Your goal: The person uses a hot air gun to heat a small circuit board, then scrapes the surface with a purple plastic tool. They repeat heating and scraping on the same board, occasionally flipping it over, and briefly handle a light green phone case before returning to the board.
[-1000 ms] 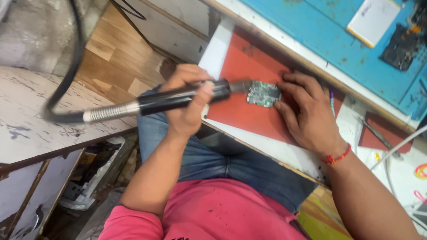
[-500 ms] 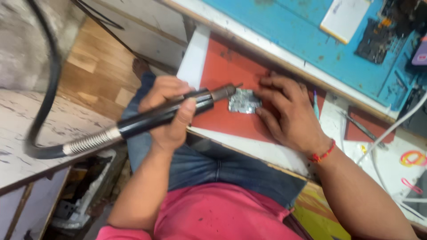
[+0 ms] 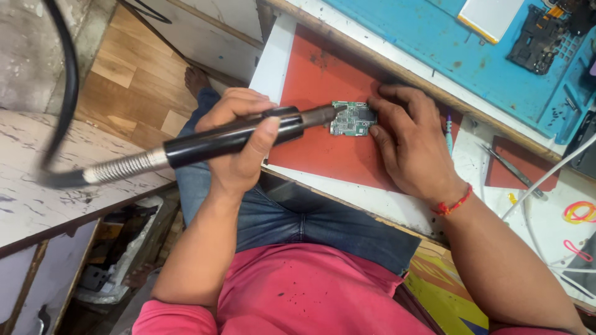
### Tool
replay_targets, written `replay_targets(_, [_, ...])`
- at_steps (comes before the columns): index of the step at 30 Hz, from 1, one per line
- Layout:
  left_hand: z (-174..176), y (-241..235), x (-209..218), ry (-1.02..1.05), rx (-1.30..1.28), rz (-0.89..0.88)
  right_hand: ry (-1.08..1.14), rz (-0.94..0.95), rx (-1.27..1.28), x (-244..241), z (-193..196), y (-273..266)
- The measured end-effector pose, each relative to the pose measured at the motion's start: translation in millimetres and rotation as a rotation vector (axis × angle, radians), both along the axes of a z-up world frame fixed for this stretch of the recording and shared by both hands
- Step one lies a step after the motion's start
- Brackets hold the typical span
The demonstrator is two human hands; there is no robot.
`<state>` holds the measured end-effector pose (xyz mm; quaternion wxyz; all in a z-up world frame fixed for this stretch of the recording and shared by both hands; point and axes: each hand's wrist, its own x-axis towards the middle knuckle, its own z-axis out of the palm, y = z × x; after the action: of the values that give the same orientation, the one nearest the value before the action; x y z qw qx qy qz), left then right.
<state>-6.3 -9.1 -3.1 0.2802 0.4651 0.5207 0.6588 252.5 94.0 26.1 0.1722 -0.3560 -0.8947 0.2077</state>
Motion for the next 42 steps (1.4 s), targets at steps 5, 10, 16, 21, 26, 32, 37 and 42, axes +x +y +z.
replay_targets(5, [9, 5, 4, 0.214, 0.109, -0.08, 0.009, 0.045, 0.005, -3, 6, 2])
replay_targets(10, [7, 3, 2, 0.186, 0.155, -0.128, 0.011, 0.023, -0.013, -4, 5, 1])
replay_targets(16, [6, 3, 2, 0.16, 0.12, -0.098, -0.005, 0.02, -0.027, -4, 6, 2])
replay_targets(21, [8, 1, 3, 0.149, 0.029, 0.062, -0.019, 0.031, -0.024, -4, 6, 0])
replay_targets(26, [10, 3, 2, 0.234, 0.127, -0.149, -0.027, 0.048, 0.016, -4, 6, 1])
replay_targets(32, [13, 6, 0, 0.243, 0.125, -0.268, -0.017, 0.052, 0.008, -2, 5, 1])
replay_targets(37, [13, 5, 2, 0.25, 0.103, -0.2, -0.011, 0.056, 0.014, -3, 5, 0])
replay_targets(42, [13, 5, 3, 0.302, 0.113, -0.107, -0.013, 0.047, -0.001, -5, 7, 3])
